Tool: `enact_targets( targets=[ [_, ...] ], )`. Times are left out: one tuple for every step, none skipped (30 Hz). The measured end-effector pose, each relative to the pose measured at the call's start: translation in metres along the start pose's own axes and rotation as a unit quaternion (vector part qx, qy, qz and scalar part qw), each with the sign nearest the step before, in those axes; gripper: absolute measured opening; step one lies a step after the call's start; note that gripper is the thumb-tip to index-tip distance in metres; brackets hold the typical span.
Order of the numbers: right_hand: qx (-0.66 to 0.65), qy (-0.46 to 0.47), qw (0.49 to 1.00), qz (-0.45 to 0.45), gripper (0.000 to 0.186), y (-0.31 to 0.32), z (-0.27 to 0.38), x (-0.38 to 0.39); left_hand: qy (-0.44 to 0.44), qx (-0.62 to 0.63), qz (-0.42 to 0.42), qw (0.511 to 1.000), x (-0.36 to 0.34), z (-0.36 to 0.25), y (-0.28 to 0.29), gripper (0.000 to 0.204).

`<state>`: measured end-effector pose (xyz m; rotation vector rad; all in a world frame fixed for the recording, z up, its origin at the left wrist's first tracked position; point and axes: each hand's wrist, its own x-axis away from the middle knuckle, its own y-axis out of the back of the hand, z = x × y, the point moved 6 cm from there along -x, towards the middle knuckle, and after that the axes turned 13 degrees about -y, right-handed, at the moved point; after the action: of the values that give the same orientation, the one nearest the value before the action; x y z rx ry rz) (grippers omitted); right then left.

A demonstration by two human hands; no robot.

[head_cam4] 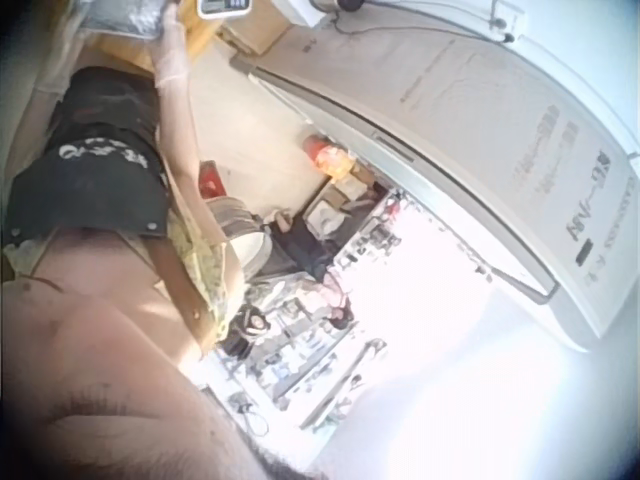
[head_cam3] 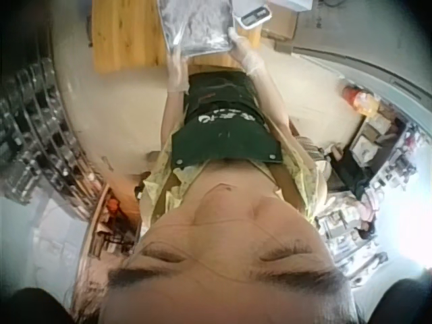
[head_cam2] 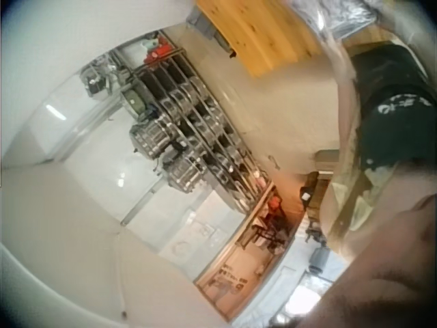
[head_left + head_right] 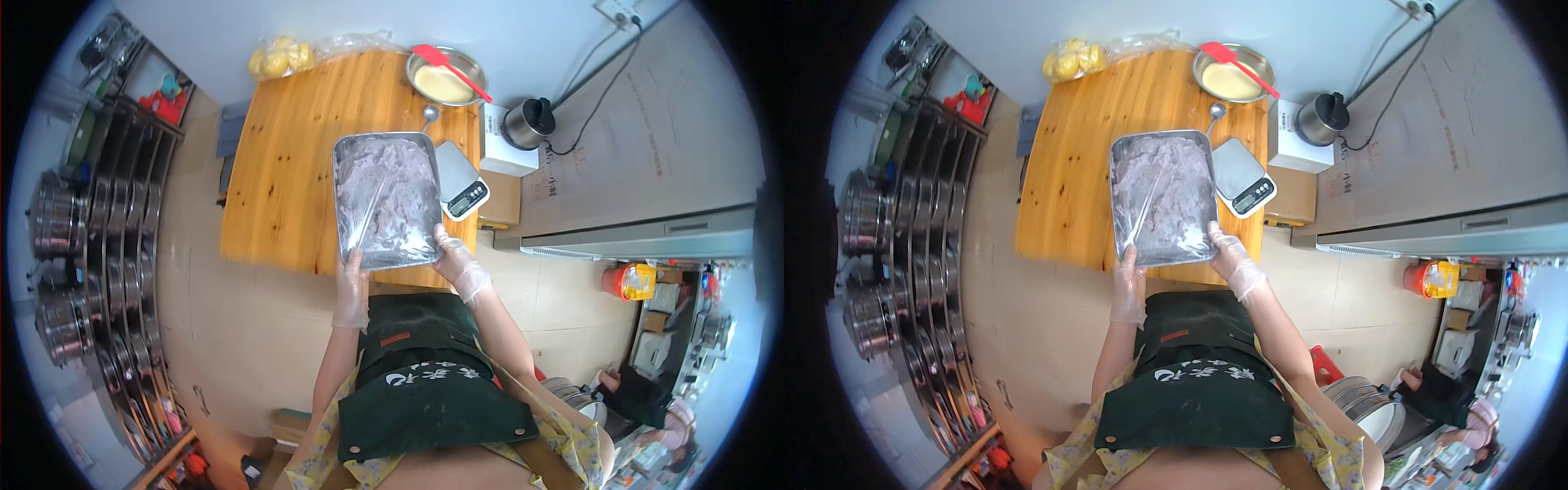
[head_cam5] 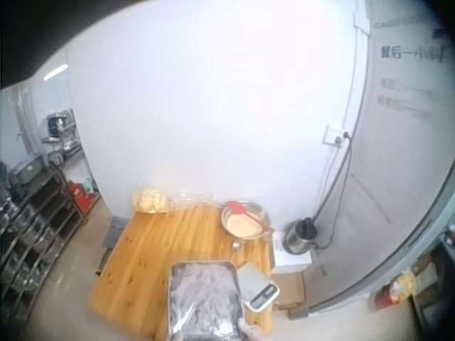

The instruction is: Preparing food filling and dough for buns in a bakery kitchen.

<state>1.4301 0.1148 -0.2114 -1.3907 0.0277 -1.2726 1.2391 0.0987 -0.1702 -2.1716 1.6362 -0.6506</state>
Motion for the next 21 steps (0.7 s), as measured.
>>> enact_targets(
  targets=[
    [0.003, 0.077, 0.997, -0.020, 0.046, 0.000, 0.009, 0.007, 0.000, -0.002, 0.015, 1.000, 0.003, -0.006, -0.006, 0.040],
    [0.101, 0.142, 0.979, -0.104, 0.050, -0.013, 0.017, 0.016, 0.026, 0.000, 0.001, 1.000, 0.007, -0.007, -0.010, 0.039],
    [0.159, 0.182, 0.948, -0.207, 0.046, -0.021, 0.019, 0.033, 0.053, 0.001, -0.013, 0.999, 0.010, -0.007, -0.013, 0.039],
    [0.168, 0.204, 0.932, -0.247, 0.044, -0.018, 0.022, 0.040, 0.060, 0.025, 0.009, 0.998, 0.008, -0.005, -0.020, 0.040],
    [0.177, 0.224, 0.915, -0.287, 0.042, -0.015, 0.025, 0.047, 0.060, 0.023, 0.021, 0.998, 0.010, -0.005, -0.024, 0.040],
    [0.169, 0.233, 0.914, -0.287, 0.042, -0.013, 0.027, 0.053, 0.057, 0.020, 0.038, 0.997, 0.011, -0.006, -0.028, 0.043],
    [0.169, 0.228, 0.912, -0.297, 0.041, -0.014, 0.028, 0.058, 0.053, 0.017, 0.054, 0.997, 0.011, -0.010, -0.031, 0.045],
    [0.169, 0.222, 0.910, -0.305, 0.040, -0.014, 0.028, 0.062, 0.074, -0.022, 0.096, 0.992, 0.008, -0.015, -0.033, 0.056],
    [0.163, 0.229, 0.910, -0.304, 0.040, -0.015, 0.027, 0.067, 0.072, -0.025, 0.104, 0.992, 0.000, -0.021, -0.034, 0.056],
    [0.138, 0.255, 0.912, -0.290, 0.039, -0.014, 0.028, 0.077, 0.020, -0.020, 0.155, 0.988, -0.004, -0.035, -0.049, 0.063],
    [0.115, 0.279, 0.913, -0.274, 0.039, -0.016, 0.029, 0.087, -0.033, -0.015, 0.202, 0.979, -0.006, -0.054, -0.066, 0.070],
    [0.122, 0.280, 0.910, -0.279, 0.038, -0.021, 0.031, 0.100, 0.004, -0.013, 0.196, 0.981, -0.003, -0.071, -0.082, 0.078],
    [0.122, 0.283, 0.911, -0.274, 0.038, -0.024, 0.029, 0.105, -0.001, -0.014, 0.198, 0.980, -0.010, -0.069, -0.084, 0.078],
    [0.114, 0.271, 0.912, -0.288, 0.038, -0.025, 0.025, 0.108, -0.004, -0.023, 0.238, 0.971, -0.016, -0.063, -0.089, 0.078],
    [0.106, 0.258, 0.912, -0.302, 0.038, -0.024, 0.021, 0.111, -0.007, -0.032, 0.277, 0.960, -0.019, -0.059, -0.092, 0.078],
    [0.106, 0.262, 0.912, -0.298, 0.040, -0.016, 0.019, 0.111, 0.064, -0.026, 0.231, 0.971, -0.017, -0.054, -0.097, 0.076],
    [0.102, 0.266, 0.910, -0.300, 0.040, -0.009, 0.018, 0.111, 0.066, -0.026, 0.236, 0.969, -0.018, -0.050, -0.096, 0.076],
    [0.112, 0.250, 0.905, -0.325, 0.042, -0.002, 0.016, 0.112, 0.062, -0.036, 0.254, 0.964, -0.019, -0.044, -0.092, 0.073],
    [0.122, 0.233, 0.900, -0.348, 0.044, 0.003, 0.015, 0.113, 0.058, -0.046, 0.272, 0.959, -0.017, -0.045, -0.096, 0.071],
    [0.155, 0.220, 0.901, -0.341, 0.054, 0.001, 0.014, 0.119, 0.060, -0.024, 0.264, 0.962, -0.011, -0.047, -0.097, 0.065],
    [0.151, 0.223, 0.900, -0.344, 0.054, 0.008, 0.018, 0.121, 0.062, -0.024, 0.268, 0.961, -0.009, -0.047, -0.099, 0.065]
  ],
)
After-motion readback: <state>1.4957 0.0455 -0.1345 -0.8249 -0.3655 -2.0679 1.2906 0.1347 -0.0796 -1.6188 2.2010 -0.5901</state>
